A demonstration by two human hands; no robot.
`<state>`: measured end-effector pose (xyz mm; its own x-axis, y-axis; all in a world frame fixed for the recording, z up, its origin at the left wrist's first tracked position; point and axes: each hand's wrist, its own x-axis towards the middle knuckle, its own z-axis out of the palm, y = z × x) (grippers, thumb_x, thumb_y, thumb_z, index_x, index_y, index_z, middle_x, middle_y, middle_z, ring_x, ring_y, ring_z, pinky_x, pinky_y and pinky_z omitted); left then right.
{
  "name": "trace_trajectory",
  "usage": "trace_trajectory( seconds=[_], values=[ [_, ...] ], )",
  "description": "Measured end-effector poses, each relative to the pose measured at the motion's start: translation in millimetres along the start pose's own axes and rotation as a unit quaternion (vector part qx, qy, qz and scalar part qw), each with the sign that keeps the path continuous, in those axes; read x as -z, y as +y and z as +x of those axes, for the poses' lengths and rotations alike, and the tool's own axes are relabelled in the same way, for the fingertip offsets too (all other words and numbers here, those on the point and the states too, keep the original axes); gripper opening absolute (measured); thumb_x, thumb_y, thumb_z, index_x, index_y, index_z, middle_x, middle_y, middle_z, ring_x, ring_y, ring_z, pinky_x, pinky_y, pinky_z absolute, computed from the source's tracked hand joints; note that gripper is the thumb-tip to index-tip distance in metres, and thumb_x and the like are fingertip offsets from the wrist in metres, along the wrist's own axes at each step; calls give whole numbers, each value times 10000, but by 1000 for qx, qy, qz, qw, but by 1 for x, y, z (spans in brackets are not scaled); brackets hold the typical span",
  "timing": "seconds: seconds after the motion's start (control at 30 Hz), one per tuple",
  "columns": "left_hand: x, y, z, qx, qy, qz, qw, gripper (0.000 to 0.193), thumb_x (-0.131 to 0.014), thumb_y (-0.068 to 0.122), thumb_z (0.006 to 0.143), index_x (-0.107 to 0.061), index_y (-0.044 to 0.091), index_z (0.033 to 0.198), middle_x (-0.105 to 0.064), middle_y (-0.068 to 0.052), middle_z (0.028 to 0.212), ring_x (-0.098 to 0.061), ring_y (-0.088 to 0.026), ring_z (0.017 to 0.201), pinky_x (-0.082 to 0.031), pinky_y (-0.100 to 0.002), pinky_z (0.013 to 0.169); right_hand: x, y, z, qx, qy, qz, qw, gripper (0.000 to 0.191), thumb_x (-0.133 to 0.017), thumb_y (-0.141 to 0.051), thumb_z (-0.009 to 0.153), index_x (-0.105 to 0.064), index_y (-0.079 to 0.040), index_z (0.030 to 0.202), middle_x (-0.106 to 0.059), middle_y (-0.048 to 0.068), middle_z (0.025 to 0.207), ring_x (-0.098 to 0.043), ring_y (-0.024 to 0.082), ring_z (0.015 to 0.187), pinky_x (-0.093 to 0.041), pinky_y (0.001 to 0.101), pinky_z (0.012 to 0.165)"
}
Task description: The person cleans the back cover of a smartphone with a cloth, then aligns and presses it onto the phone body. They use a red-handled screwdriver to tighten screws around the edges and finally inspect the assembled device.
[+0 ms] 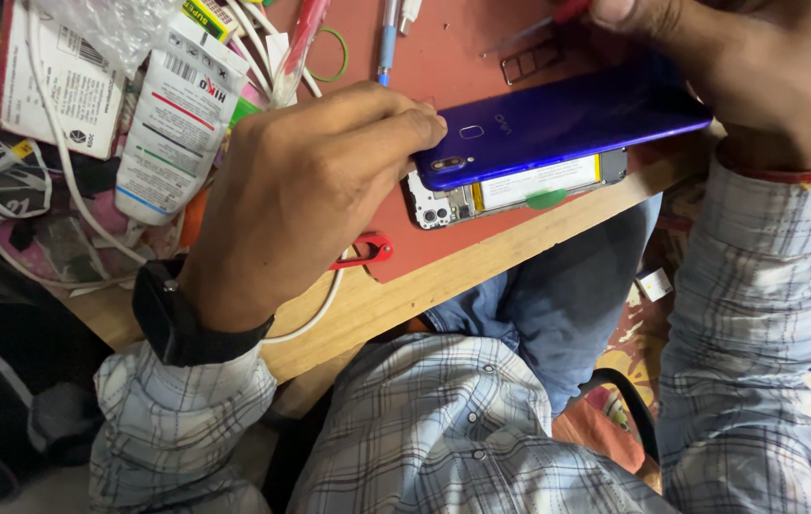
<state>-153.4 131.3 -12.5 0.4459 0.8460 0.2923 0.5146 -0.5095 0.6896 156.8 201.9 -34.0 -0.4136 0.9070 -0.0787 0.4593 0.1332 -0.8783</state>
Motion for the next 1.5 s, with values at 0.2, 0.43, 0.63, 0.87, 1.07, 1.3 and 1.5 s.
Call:
trace_trajectory(
  seconds=[0.2,0.43,0.63,0.87,1.07,1.3,1.5],
  values=[
    [-1,-1,0,10,-19,11,1000,151,-751,6,1017,-740,29,1166,-739,-74,1126,-747,-247,958,-594,-329,791,2,2,-6,-25,27,34,999,112,-704,-68,1144,-705,44,1149,-721,104,978,-738,170,878,-619,288,775],
    [1,0,3,-9,-1,0,1000,151,-737,-36,949,-724,-17,1098,-728,-111,1056,-740,-266,904,-594,-330,738,1,7,-8,-23,49,56,997,114,-699,-68,1141,-705,46,1152,-722,108,978,-737,173,876,-618,290,775],
    [1,2,4,-5,-1,-5,1000,148,-740,-32,960,-723,-13,1106,-728,-108,1068,-741,-268,909,-594,-332,738,4,16,-9,-36,80,87,992,116,-695,-67,1139,-704,47,1154,-722,111,978,-736,176,874,-617,292,775],
    [1,1,3,-9,2,7,1000,151,-741,-32,941,-730,-9,1089,-732,-107,1052,-740,-269,885,-590,-334,718,3,22,-7,-41,83,98,991,118,-690,-67,1136,-704,49,1157,-722,115,978,-735,180,871,-615,294,775],
    [0,0,3,-9,-1,3,1000,142,-742,-29,958,-728,-15,1099,-732,-111,1056,-745,-261,896,-595,-326,724,0,25,-5,-45,81,101,991,121,-686,-66,1133,-703,50,1160,-722,118,978,-734,183,869,-614,295,775],
    [0,-1,3,-8,-2,4,1000,143,-738,-29,954,-727,-18,1096,-731,-114,1054,-743,-262,897,-596,-324,723,-1,27,-2,-48,79,100,991,124,-681,-66,1130,-702,52,1163,-722,122,978,-733,187,866,-613,297,774],
    [1,0,4,-6,-2,0,1000,143,-735,-29,958,-726,-18,1101,-727,-111,1055,-742,-263,906,-595,-325,730,-3,28,1,-46,67,96,992,127,-676,-65,1128,-702,53,1166,-722,126,978,-732,190,864,-611,299,774]
  ],
)
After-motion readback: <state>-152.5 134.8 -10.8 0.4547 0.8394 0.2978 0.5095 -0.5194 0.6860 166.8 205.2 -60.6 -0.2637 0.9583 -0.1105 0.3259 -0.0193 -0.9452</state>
